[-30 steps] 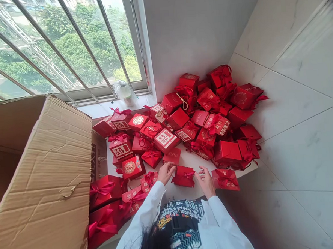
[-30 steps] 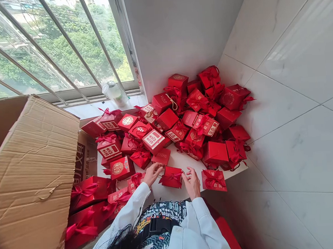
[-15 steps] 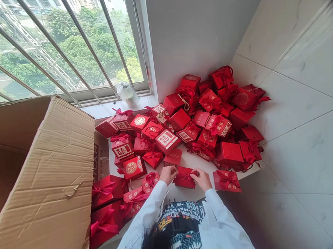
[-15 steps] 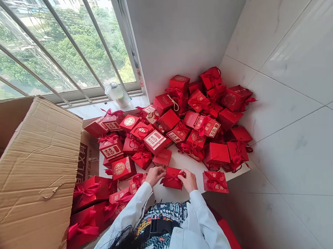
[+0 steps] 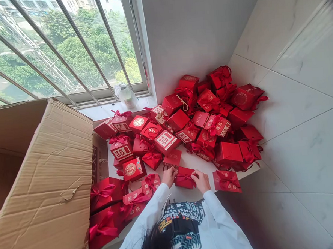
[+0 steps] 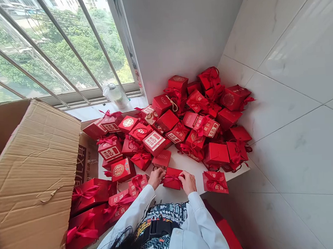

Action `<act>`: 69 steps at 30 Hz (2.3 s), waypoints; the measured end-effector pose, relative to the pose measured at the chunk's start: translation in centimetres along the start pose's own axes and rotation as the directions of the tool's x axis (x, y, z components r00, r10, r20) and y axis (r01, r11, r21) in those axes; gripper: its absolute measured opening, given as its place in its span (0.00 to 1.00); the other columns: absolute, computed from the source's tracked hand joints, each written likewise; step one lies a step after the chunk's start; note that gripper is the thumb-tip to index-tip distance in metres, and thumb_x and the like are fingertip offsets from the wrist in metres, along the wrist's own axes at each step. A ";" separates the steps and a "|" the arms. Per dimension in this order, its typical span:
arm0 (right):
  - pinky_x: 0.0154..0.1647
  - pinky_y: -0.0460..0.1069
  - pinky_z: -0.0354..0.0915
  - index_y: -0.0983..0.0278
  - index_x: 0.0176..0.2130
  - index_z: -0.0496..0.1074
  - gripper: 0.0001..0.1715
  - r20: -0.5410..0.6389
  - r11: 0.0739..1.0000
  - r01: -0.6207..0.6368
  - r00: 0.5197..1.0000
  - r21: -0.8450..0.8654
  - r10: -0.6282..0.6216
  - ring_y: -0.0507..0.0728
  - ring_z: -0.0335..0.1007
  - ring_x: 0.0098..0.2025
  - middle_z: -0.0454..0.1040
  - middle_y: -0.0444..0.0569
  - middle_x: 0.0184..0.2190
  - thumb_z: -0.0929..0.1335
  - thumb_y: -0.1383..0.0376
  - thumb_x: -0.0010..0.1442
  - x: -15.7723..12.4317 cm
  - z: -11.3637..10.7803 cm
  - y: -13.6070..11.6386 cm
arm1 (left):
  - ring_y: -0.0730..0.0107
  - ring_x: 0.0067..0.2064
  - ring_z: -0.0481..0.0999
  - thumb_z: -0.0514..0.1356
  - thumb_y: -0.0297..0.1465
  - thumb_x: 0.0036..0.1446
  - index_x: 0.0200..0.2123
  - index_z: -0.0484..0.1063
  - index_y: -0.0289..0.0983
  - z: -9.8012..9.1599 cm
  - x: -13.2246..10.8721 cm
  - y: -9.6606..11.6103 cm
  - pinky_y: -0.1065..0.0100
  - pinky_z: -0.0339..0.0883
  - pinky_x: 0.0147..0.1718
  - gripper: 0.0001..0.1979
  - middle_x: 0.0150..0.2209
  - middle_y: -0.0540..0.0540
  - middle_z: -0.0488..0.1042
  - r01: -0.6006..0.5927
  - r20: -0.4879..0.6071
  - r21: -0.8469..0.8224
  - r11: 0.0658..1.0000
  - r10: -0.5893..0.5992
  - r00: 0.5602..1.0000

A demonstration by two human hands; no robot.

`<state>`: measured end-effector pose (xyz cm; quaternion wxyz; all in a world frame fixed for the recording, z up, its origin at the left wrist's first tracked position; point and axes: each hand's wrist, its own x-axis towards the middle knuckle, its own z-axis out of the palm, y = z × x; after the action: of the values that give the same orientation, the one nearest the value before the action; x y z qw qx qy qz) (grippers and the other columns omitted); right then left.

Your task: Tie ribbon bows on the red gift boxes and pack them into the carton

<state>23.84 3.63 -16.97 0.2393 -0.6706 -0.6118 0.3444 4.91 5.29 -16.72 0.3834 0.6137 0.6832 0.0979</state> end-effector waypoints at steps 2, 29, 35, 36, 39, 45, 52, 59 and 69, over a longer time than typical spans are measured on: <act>0.34 0.53 0.62 0.59 0.27 0.73 0.12 -0.004 1.000 0.008 1.000 -0.007 -0.008 0.61 0.71 0.32 0.77 0.48 0.27 0.62 0.60 0.52 0.0 0.1 0.1 | 0.68 0.40 0.74 0.56 0.35 0.61 0.40 0.70 0.32 0.1 0.1 -0.1 0.60 0.70 0.41 0.11 0.39 0.46 0.73 -0.010 -0.006 -0.002 1.000 0.010 1.000; 0.30 0.47 0.55 0.60 0.22 0.69 0.12 0.090 0.998 -0.018 0.996 -0.057 0.023 0.54 0.65 0.26 0.71 0.44 0.22 0.64 0.61 0.54 -4.1 -0.5 0.2 | 0.59 0.45 0.69 0.59 0.33 0.58 0.35 0.78 0.42 -0.2 -0.3 3.2 0.62 0.58 0.44 0.07 0.37 0.46 0.77 -0.276 0.103 0.202 0.940 0.260 0.960; 0.29 0.46 0.55 0.60 0.19 0.69 0.10 0.166 0.997 -0.072 0.983 -0.029 0.076 0.53 0.66 0.25 0.71 0.43 0.19 0.66 0.64 0.49 -4.0 0.2 -0.1 | 0.59 0.46 0.70 0.57 0.33 0.59 0.35 0.78 0.43 -0.4 -0.5 3.7 0.60 0.57 0.45 0.09 0.38 0.46 0.78 -0.229 0.107 0.213 0.950 0.210 0.972; 0.29 0.46 0.55 0.60 0.19 0.69 0.10 0.172 0.997 -0.079 0.982 -0.024 0.082 0.53 0.66 0.26 0.72 0.43 0.19 0.66 0.64 0.49 -3.9 0.3 0.0 | 0.59 0.46 0.70 0.57 0.33 0.59 0.35 0.78 0.43 -0.5 -0.5 3.7 0.59 0.57 0.45 0.09 0.39 0.46 0.78 -0.228 0.110 0.216 0.949 0.208 0.972; 0.27 0.46 0.54 0.60 0.18 0.70 0.09 0.189 0.995 -0.102 0.977 -0.009 0.102 0.53 0.66 0.25 0.72 0.42 0.19 0.68 0.63 0.47 -3.6 0.3 0.2 | 0.58 0.47 0.70 0.57 0.34 0.59 0.36 0.78 0.43 -0.7 -0.5 3.9 0.59 0.56 0.46 0.09 0.39 0.45 0.78 -0.232 0.118 0.224 0.947 0.210 0.970; 0.28 0.47 0.58 0.61 0.20 0.67 0.17 0.120 0.991 -0.124 0.986 0.054 0.117 0.55 0.67 0.25 0.71 0.44 0.19 0.69 0.51 0.47 -3.0 -1.4 1.2 | 0.58 0.46 0.72 0.58 0.39 0.57 0.35 0.78 0.42 -1.3 -0.4 4.1 0.63 0.59 0.43 0.11 0.37 0.45 0.78 -0.246 0.149 0.219 0.944 0.217 0.965; 0.33 0.48 0.66 0.63 0.41 0.71 0.23 0.085 0.978 -0.057 0.996 0.201 0.041 0.56 0.72 0.30 0.76 0.49 0.32 0.64 0.51 0.52 -0.8 -1.9 1.6 | 0.55 0.45 0.71 0.58 0.41 0.57 0.32 0.77 0.39 -0.8 -0.7 5.2 0.55 0.58 0.45 0.13 0.38 0.43 0.78 -0.167 0.076 0.255 0.952 0.153 0.985; 0.32 0.49 0.63 0.62 0.28 0.74 0.14 0.044 0.985 -0.023 0.999 0.173 0.016 0.56 0.69 0.26 0.76 0.46 0.23 0.63 0.56 0.52 0.4 -0.8 0.7 | 0.53 0.48 0.70 0.61 0.35 0.55 0.32 0.77 0.40 -0.3 -1.1 5.3 0.49 0.54 0.48 0.06 0.39 0.43 0.78 -0.183 0.085 0.292 0.939 0.165 0.983; 0.38 0.51 0.63 0.65 0.30 0.72 0.14 -0.028 0.994 -0.042 0.999 0.100 0.045 0.52 0.68 0.29 0.74 0.44 0.26 0.65 0.57 0.57 1.6 0.4 -0.2 | 0.59 0.50 0.69 0.61 0.34 0.56 0.33 0.73 0.33 0.0 -0.3 5.9 0.49 0.58 0.53 0.09 0.39 0.46 0.74 -0.176 0.170 0.323 0.930 0.126 0.977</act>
<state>23.47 5.20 -17.35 0.2739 -0.6761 -0.5756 0.3695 9.40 6.40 -13.00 0.3136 0.7263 0.6106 -0.0360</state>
